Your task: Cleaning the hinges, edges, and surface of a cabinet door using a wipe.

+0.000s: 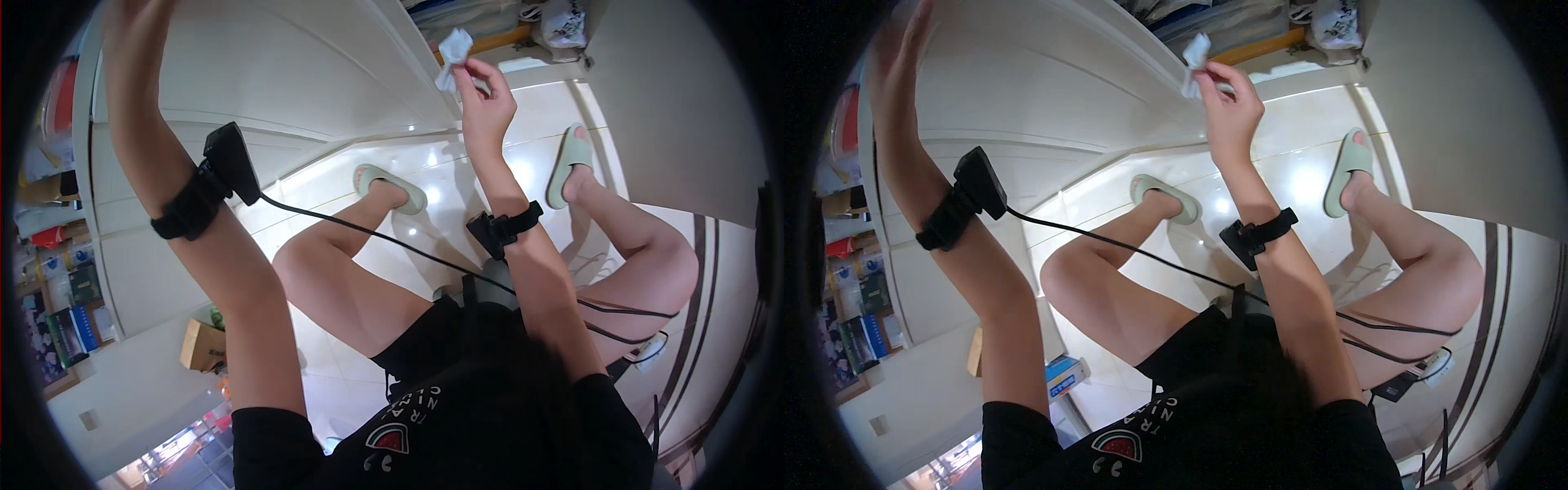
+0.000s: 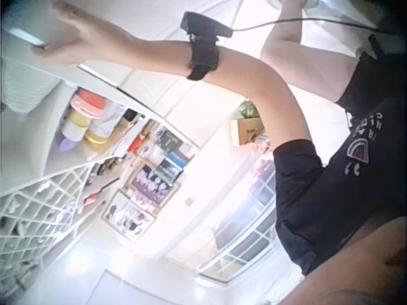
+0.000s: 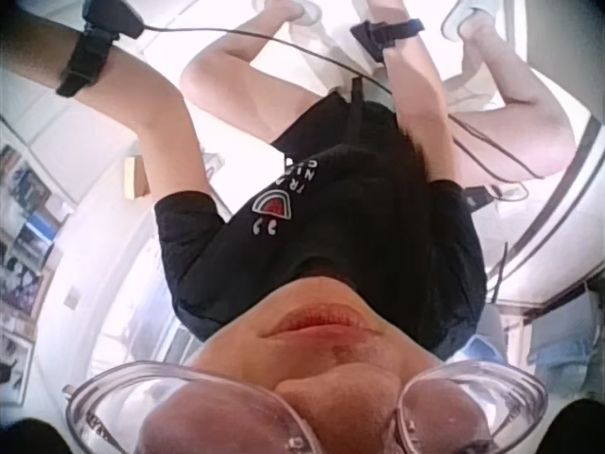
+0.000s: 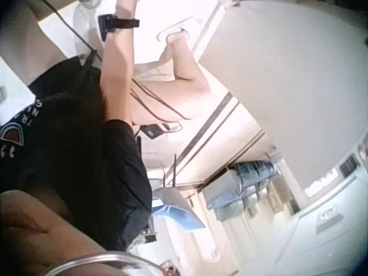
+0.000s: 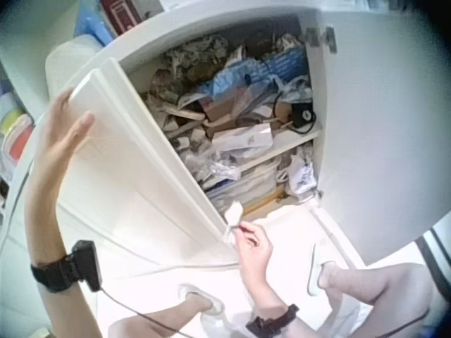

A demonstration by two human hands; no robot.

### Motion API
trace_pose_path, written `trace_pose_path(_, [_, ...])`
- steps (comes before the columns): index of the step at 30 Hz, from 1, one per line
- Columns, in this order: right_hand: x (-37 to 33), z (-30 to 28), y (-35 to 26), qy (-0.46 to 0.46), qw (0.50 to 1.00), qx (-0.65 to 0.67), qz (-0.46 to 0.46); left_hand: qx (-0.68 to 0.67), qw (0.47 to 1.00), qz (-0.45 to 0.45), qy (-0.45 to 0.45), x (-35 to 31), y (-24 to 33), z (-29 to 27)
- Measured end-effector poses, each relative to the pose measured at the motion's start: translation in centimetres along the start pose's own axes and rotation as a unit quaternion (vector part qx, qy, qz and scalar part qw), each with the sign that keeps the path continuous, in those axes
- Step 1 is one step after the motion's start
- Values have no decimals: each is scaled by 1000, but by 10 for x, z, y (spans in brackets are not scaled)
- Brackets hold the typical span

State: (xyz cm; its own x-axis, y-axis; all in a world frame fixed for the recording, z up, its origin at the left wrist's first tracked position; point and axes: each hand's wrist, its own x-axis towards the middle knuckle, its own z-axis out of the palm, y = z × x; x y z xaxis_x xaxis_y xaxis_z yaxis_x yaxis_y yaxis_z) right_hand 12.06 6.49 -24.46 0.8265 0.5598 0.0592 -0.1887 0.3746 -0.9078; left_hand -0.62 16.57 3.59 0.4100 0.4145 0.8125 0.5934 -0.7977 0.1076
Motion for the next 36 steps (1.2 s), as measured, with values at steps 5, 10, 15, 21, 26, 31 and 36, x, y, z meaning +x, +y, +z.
trace_pose_path(5, [27, 43, -23, -57, 942, -43, -327, -48, 998, 30, 5, 16, -19, -12])
trace_pose_path(10, [21, 32, 14, -56, 954, -71, -287, -63, 998, -5, 2, 14, 0, -14])
trace_pose_path(15, [14, -5, 60, -48, 982, -125, -134, -28, 1000, -2, 7, 15, -4, -14])
trace_pose_path(21, [21, 34, 1, -71, 954, -63, -283, 11, 998, -22, 65, 0, 4, -15])
trace_pose_path(26, [30, 55, -42, -55, 924, -22, -378, 16, 997, -11, 76, -3, -5, -20])
trace_pose_path(31, [9, 0, 46, -76, 957, -126, -251, 1, 998, 38, 42, 1, -2, -24])
trace_pose_path(36, [-4, -59, 119, -82, 970, -223, -52, 30, 998, -25, 38, -5, 5, -23])
